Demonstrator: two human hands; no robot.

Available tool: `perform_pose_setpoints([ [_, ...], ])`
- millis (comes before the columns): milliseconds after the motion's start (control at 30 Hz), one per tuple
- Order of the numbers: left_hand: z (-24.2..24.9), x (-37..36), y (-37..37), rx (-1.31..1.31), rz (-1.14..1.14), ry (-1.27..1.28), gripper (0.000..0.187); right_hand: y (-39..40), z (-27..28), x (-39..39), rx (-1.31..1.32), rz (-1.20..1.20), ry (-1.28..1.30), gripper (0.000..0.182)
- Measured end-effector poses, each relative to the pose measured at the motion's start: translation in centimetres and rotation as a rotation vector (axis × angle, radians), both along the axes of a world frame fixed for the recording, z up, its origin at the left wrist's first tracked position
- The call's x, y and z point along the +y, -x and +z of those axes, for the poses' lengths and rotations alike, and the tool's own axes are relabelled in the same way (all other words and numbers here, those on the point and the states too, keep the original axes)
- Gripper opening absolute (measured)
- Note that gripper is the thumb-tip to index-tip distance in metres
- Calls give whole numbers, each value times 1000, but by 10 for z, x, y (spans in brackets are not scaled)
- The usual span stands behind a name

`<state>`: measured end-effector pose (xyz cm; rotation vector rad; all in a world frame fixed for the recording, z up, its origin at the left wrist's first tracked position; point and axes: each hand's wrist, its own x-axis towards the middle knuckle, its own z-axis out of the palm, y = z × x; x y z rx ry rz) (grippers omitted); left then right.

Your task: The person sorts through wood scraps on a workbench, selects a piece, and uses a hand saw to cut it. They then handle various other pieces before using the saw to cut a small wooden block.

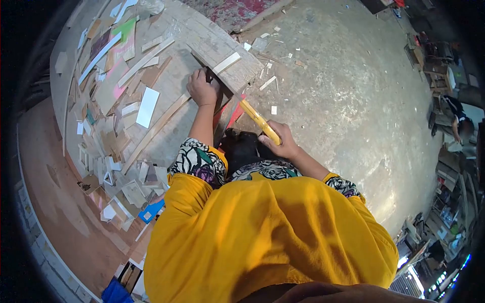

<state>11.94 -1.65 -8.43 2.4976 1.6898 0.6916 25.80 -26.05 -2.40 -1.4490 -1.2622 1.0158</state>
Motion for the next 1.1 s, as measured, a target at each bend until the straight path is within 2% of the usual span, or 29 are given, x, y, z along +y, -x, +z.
perform_pose_setpoints([
  [233, 11, -5, -3, 46, 23, 90, 31, 2, -1, 0, 18, -4, 6, 28],
  [300, 5, -3, -2, -8, 8, 19, 32, 6, 7, 0, 30, -8, 47, 29],
  [433, 7, -3, -2, -38, 4, 43, 33, 13, 18, 5, 20, 25, 65, 29],
  [500, 10, -5, -3, -12, 3, 55, 33, 17, 20, 7, -86, 13, -9, 28],
  [633, 11, -4, -4, -15, 1, 42, 33, 21, 4, 5, -110, 8, -53, 27],
  [700, 10, -5, -3, -13, -6, 20, 33, 24, 3, 2, -99, -62, -46, 25],
  [1033, 5, -2, -2, -17, -7, 57, 32, 32, 3, 6, -14, -102, -3, 18],
  [1100, 4, -2, -3, -38, -1, -25, 27, 37, 7, 7, -32, -117, -2, 16],
])
